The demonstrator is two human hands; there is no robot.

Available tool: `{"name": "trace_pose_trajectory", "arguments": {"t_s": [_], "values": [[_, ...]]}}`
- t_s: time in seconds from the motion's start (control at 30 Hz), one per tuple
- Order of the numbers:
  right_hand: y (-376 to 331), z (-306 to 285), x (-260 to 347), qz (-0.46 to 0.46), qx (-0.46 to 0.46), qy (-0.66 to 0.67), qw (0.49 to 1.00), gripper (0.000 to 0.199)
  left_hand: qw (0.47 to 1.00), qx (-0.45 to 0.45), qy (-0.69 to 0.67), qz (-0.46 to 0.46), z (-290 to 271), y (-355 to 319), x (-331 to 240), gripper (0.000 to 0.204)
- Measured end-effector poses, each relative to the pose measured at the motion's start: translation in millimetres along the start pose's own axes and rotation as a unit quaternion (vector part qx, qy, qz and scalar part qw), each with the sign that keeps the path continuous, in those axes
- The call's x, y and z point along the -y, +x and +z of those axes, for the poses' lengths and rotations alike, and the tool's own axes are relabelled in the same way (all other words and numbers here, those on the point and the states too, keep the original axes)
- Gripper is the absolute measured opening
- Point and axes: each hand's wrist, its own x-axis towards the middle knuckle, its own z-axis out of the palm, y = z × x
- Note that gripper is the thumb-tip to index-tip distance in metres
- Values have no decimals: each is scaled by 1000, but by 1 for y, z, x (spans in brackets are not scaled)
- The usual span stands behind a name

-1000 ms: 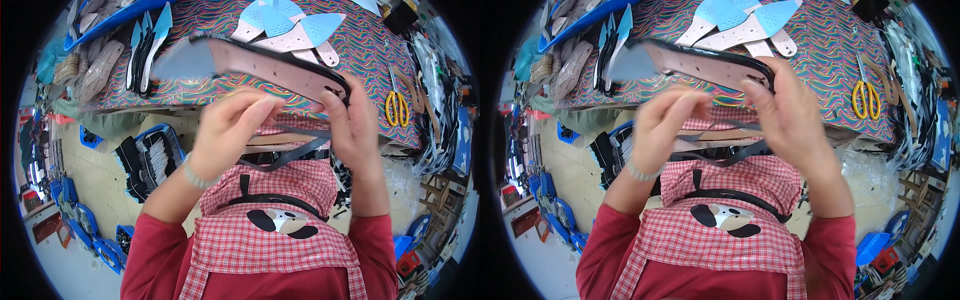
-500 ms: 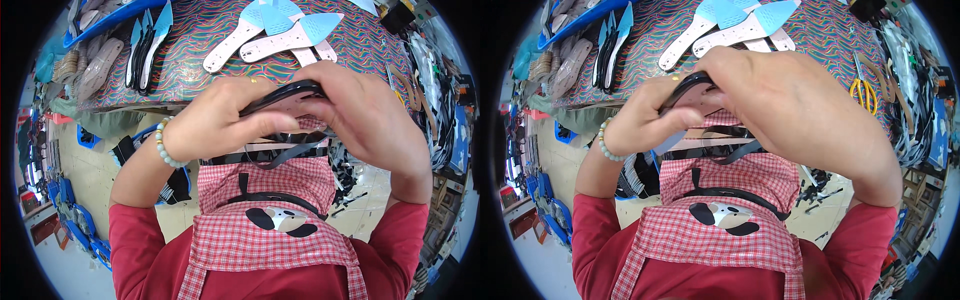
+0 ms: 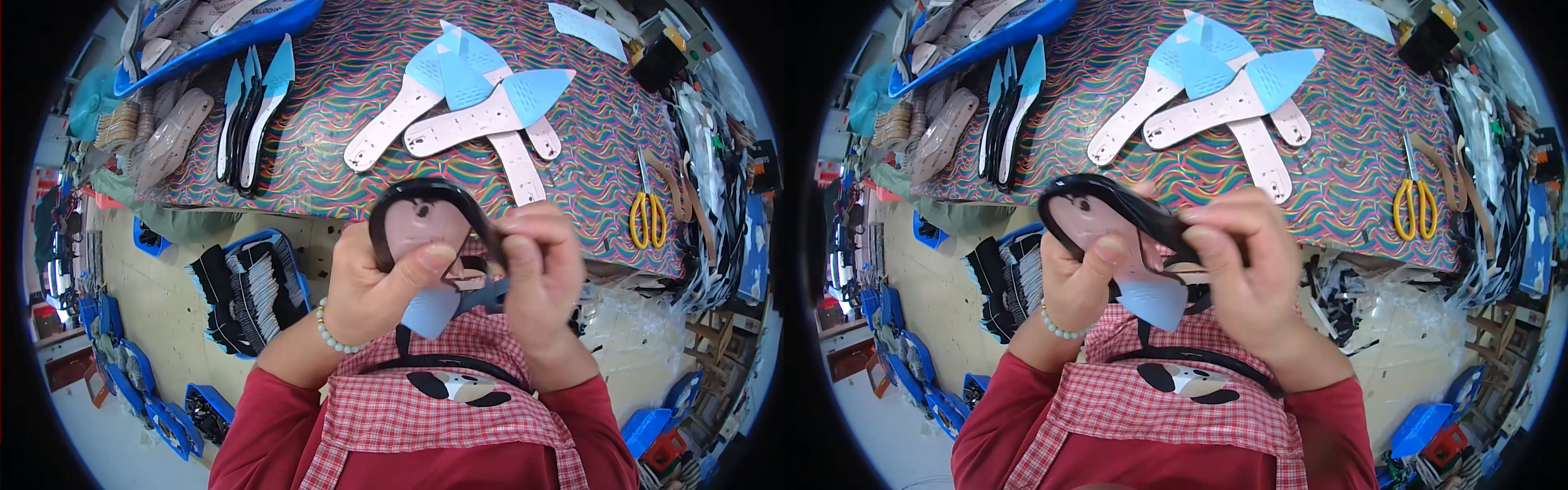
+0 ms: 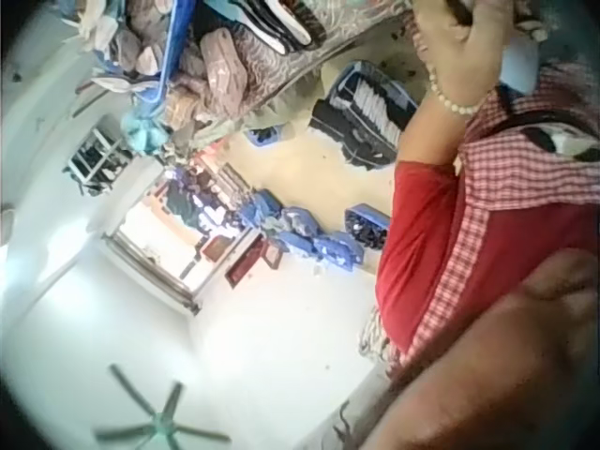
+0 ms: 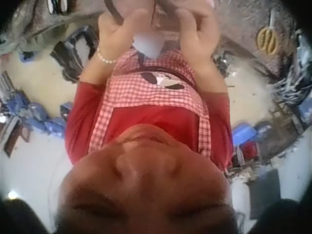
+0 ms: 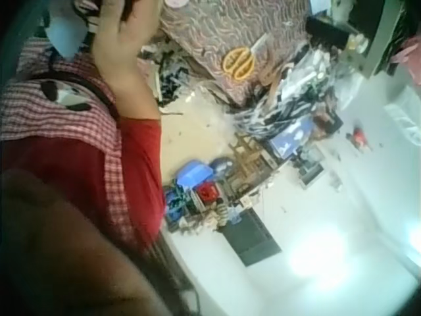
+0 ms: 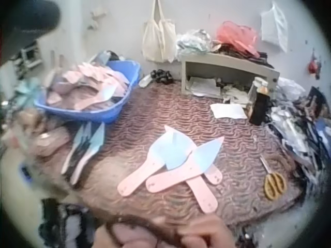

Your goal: The person assembles shoe components by attaching black rubber strips to the edges of light blue and pink shoe insoles. They pick up each insole, align the rubber strip along the perimeter, press it into place, and then trim the excess with yellow-handled scissors. The process is repeated for multiple insoles, with finished pieces placed on the table.

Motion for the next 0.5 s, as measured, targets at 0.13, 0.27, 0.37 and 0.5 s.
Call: {"name": "trace_pose_trajectory", "arguments": {"t_s": [0.13, 0.27, 0.37, 0.5], "values": [[-1, 23, -8, -25, 20, 6, 999, 13, 994, -82, -40, 57, 13, 7, 8, 58], [16, 21, -6, -64, 55, -39, 996, 16, 992, -47, -40, 110, 14, 22, 14, 49], [8, 16, -8, -93, 61, -79, 991, 20, 992, -57, -80, 78, 17, 21, 13, 42], [-8, 2, -16, -73, 138, -148, 977, 18, 984, -41, -170, 42, 7, 22, 26, 40]]}}
